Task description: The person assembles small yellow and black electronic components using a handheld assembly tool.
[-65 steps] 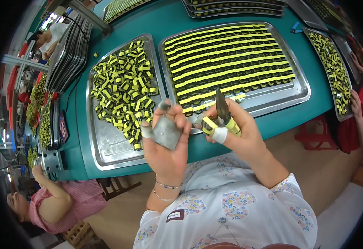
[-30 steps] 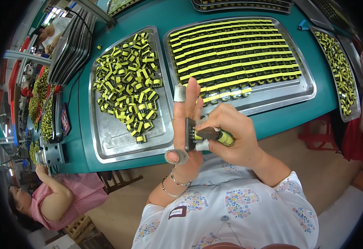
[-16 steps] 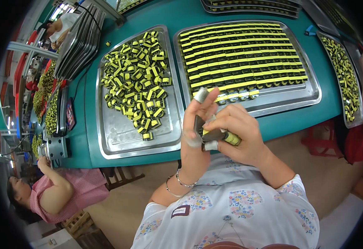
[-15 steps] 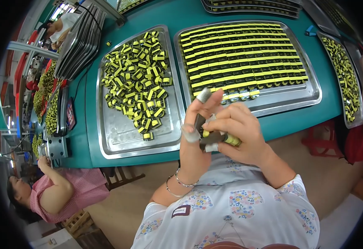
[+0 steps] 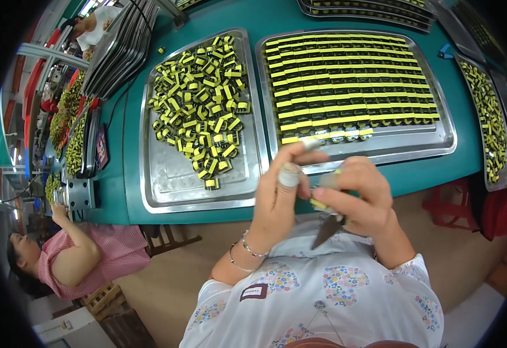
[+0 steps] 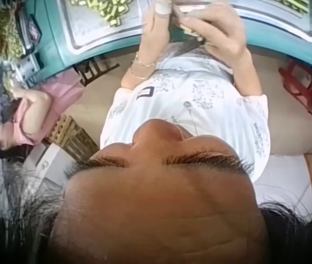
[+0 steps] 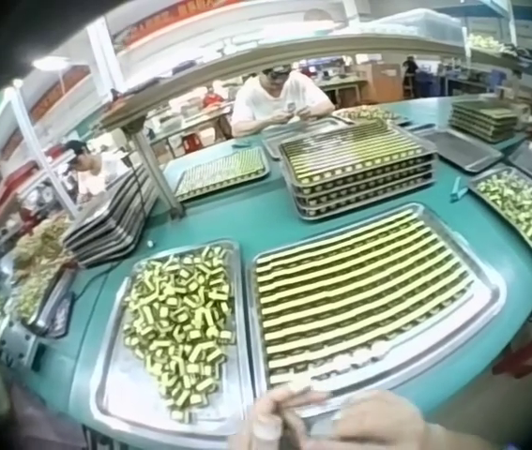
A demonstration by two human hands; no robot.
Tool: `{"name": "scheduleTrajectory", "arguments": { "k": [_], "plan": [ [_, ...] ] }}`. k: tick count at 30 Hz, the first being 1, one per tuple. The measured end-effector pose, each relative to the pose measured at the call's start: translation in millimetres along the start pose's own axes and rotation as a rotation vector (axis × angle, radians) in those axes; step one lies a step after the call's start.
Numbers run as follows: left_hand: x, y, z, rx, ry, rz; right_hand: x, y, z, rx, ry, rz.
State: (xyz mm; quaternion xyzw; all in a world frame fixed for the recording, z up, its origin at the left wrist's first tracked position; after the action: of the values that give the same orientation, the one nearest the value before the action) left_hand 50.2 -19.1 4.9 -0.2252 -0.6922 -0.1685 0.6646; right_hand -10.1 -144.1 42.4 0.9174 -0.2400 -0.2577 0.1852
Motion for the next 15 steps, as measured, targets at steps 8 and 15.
{"name": "scheduleTrajectory", "arguments": {
  "k": [8,15],
  "plan": [
    [47.7,87.8,18.6,0.319,-0.076,-1.176,48.3,78.9,25.2,0.163,-0.440,0.221],
    [32.5,111.5,21.9,0.247,-0.072,-1.249,67.6,77.8,35.6,0.007,-0.637,0.337]
  ]
}}
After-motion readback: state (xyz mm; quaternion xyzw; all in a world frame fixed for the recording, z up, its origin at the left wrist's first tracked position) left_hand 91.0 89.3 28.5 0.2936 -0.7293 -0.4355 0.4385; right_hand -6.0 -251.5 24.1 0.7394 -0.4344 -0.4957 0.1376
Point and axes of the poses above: each hand's wrist, its own z-axis away from the middle knuckle, its own y-axis out of the back of the hand, x = y × z, the point moved 6 cm from there along -z, towards the middle knuckle, and after that the axes turned 3 degrees about y, right-handed, at the moved point
